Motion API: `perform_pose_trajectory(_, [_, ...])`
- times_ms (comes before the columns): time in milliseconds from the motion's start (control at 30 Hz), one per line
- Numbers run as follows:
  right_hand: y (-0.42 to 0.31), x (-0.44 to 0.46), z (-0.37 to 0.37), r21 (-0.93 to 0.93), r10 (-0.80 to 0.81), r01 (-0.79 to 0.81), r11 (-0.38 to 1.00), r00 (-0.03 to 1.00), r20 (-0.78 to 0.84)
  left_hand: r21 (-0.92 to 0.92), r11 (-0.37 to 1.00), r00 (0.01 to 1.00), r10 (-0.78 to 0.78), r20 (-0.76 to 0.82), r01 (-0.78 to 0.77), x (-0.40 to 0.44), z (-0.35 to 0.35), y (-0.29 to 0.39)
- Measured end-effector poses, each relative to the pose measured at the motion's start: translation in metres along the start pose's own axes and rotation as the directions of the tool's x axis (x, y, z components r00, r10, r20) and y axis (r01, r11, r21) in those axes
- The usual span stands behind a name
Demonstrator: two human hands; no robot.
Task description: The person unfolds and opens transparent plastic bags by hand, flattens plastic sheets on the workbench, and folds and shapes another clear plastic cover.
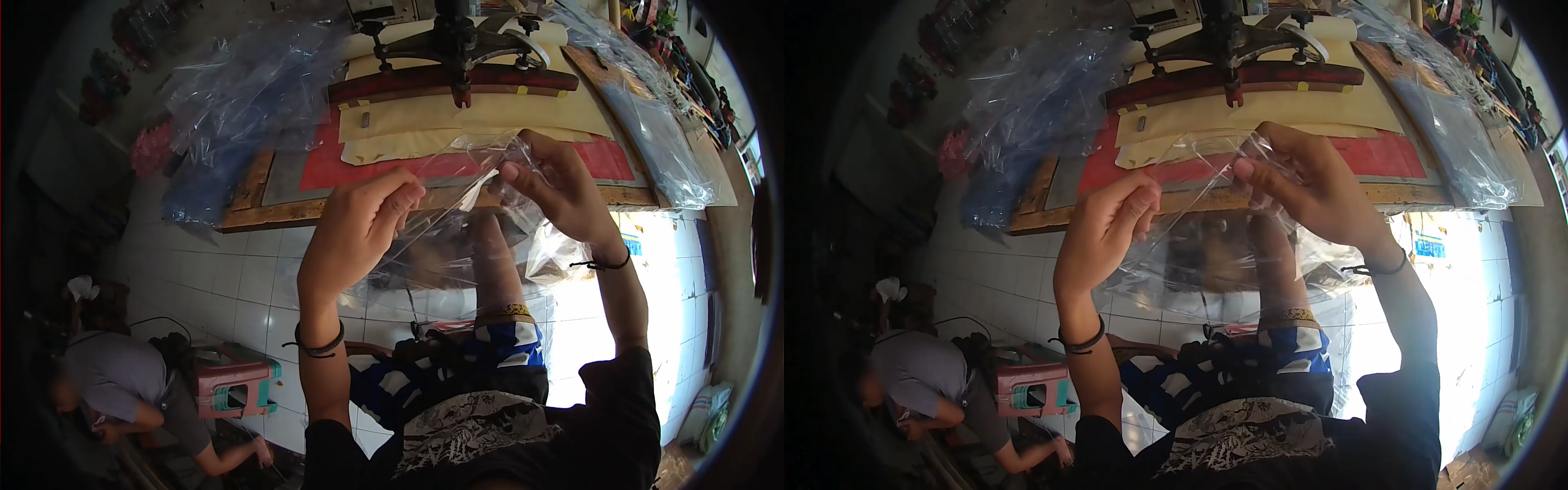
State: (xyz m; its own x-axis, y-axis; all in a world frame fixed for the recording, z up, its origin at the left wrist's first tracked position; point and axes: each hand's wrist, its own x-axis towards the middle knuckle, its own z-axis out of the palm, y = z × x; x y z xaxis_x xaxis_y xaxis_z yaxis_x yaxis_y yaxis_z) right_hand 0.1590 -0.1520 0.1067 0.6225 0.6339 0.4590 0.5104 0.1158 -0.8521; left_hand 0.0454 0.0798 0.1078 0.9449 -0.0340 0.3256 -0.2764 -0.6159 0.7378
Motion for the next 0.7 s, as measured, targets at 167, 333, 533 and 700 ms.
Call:
perform_pose_trajectory(167, [0.000,0.013,0.003,-0.147,-0.090,0.089,0.985,0.996,0.003,0.132,0.986,0.994,0.107,-0.010,-0.105,0.004,0.011,0.008])
perform_pose_trajectory(333, [-0.008,0.004,-0.008,-0.190,0.024,-0.040,0.981,0.996,-0.088,0.315,0.945,0.996,0.074,0.049,-0.086,-0.012,-0.007,-0.008])
perform_pose_trajectory(533, [-0.009,0.000,-0.019,-0.273,-0.060,0.060,0.960,0.998,0.008,0.067,0.994,0.996,-0.085,0.005,0.084,-0.029,-0.006,-0.034])
perform_pose_trajectory(700, [-0.016,-0.004,-0.033,-0.262,-0.052,0.030,0.965,0.996,-0.078,0.027,0.999,0.994,0.022,-0.106,-0.020,-0.046,-0.005,-0.042])
